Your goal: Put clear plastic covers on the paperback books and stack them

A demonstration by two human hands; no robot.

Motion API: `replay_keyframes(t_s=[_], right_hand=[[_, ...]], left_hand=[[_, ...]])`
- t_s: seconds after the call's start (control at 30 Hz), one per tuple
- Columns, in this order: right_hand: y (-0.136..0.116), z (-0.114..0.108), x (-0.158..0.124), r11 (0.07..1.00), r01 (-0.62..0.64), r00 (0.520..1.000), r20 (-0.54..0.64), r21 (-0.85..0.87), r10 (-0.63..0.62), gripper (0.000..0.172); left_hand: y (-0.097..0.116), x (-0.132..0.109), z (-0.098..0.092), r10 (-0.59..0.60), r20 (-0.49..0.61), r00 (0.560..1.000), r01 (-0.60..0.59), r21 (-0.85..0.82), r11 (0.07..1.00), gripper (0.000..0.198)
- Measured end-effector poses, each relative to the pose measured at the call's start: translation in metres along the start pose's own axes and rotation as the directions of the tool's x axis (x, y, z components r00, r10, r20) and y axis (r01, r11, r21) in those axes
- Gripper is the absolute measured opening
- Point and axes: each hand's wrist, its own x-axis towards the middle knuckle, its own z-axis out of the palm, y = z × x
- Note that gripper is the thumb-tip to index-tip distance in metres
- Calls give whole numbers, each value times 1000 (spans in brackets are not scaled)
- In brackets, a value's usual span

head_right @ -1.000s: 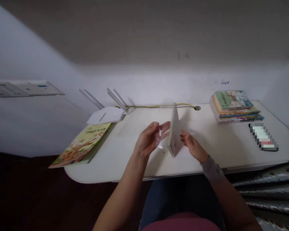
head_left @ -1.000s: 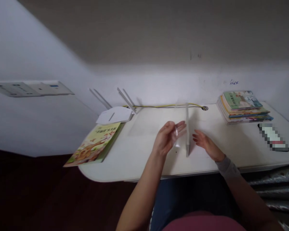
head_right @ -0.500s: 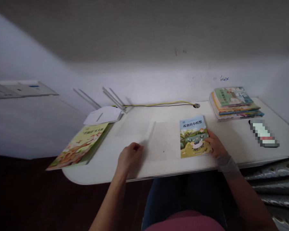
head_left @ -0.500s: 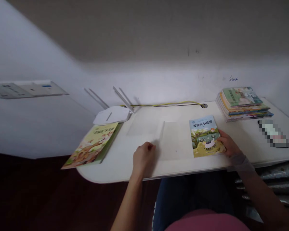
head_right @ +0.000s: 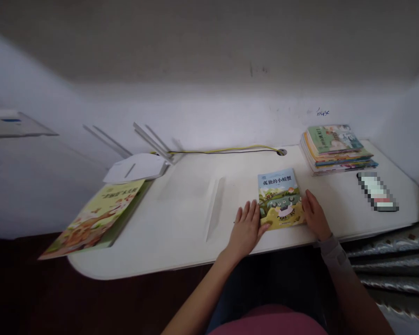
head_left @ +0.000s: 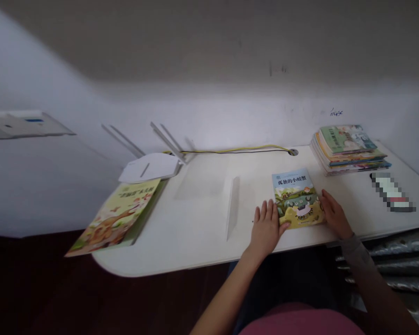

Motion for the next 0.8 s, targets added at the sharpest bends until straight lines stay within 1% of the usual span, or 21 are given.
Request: replay_keyframes(t_s=[0.1,0.2,0.27,0.37,0.43,0.5,0.57,0.63,0.67,0.73,0.77,0.8], right_hand=[[3,0,-5,996,72,997,9,-61,-72,71],[-5,-1,-9,995,88,996,22,-37,-88,67],[-16,-2,-11,997,66,997,29,36,-67,62],[-39,-2,-11,972,7,993,115,235,-35,50],[-54,6,-8,944,13,982,175,329,-75,50],[-68,19,-3,936,94,968,186,340,-165,57],[-79,37,2,931,226,941,181,287,-284,61],[-90,55,5,909,381,891,196,169,-410,58],[-95,63,6,886,457,858,223,79,-463,56],[-104,77,6,801,584,790,323,-134,-521,52],[-107,84,6,743,628,760,386,-231,-522,50],[-108,90,5,684,661,735,449,-309,-508,48]], left_hand=[[-3,-2,-2,8,0,1000,-8,-4,1000,67],[-5,-1,-5,6,9,1000,-6,-6,1000,67],[-4,0,-6,0,20,1000,0,-8,1000,68],[-1,0,-9,-8,33,999,8,-19,1000,68],[0,0,-9,-9,35,999,10,-35,999,69],[1,-1,-9,-12,31,999,14,-53,999,70],[2,-2,-9,-15,26,1000,17,-67,998,69],[0,-2,-10,-6,27,1000,8,-81,997,67],[-3,-2,-12,16,37,999,-13,-95,995,65],[-15,-2,-18,86,68,994,-75,-148,986,61],[-23,-3,-21,107,75,991,-93,-177,980,59],[-33,-3,-25,105,73,992,-88,-200,976,57]])
